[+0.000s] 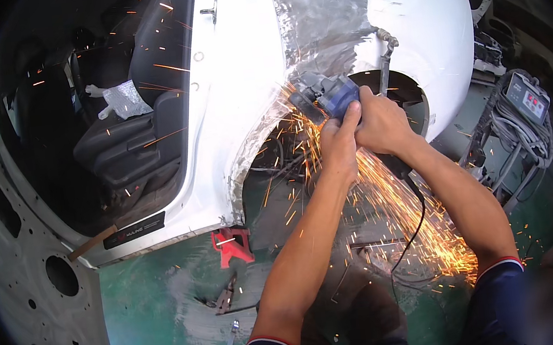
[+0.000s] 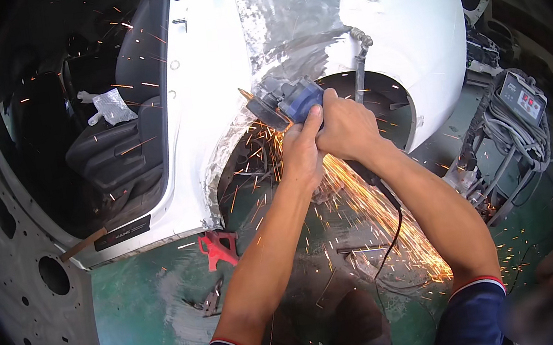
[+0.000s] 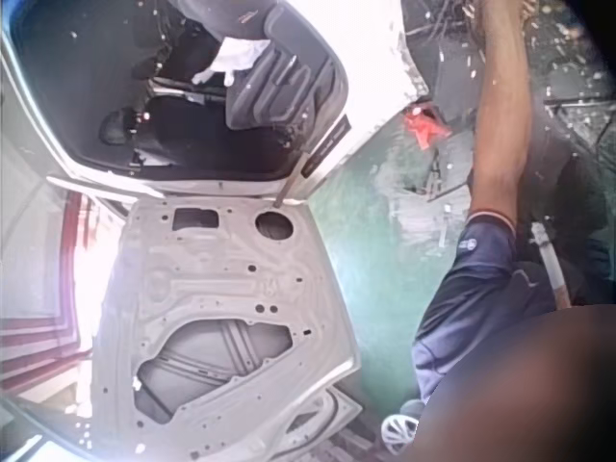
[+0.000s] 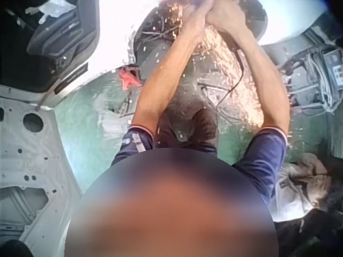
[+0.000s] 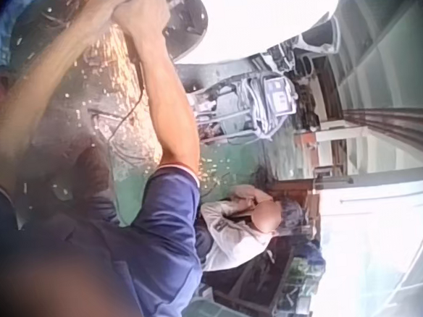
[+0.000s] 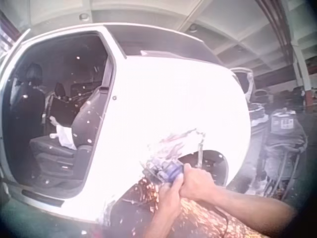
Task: The person uses an angle grinder to remove paint and smooth the metal on the lower side and wheel arch of a white car. They work along the rocker panel and around the wheel well, producing sparks as they grind the surface.
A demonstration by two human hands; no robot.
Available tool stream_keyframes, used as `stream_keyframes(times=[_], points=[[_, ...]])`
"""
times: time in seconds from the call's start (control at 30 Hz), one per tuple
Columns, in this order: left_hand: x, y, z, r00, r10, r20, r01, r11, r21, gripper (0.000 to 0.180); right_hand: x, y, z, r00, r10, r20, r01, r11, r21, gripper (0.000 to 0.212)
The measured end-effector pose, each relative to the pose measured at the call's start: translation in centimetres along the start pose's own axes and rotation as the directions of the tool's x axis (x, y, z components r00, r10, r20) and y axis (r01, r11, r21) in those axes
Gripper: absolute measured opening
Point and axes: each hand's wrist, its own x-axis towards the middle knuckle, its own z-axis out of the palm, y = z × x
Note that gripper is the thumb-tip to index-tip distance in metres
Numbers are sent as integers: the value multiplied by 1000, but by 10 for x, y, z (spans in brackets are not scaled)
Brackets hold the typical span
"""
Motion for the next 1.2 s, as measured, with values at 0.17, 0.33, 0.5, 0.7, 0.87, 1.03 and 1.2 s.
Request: stream_keyframes(times=[0.17,0.33,0.5,0.7,0.87,1.03,1.2], points=[[-2,-5,-1,998,-22,-61,25,999,44,34,-4,2,3,1000,-5,-16,6,1000,19,36],[-4,-13,-3,1000,6,-6,-6,999,37,35,-8,9,10,1000,-6,-23,7,999,35,36],[-6,-18,-7,1000,-7,11,6,998,59,35,-14,12,14,1000,12,-28,-11,999,45,35],[-9,-18,-4,1000,-3,-4,3,1000,14,35,-14,13,16,1000,17,-21,-16,998,54,36],[-11,-21,-3,999,-9,53,10,1000,-6,35,-16,19,19,999,15,-38,-13,998,63,42],[-11,-26,-7,998,-19,55,19,1000,17,36,-18,23,22,999,16,-31,-14,999,49,41],[-9,-24,-8,999,-39,33,40,999,-12,36,-15,19,22,999,30,-31,-28,997,65,41]])
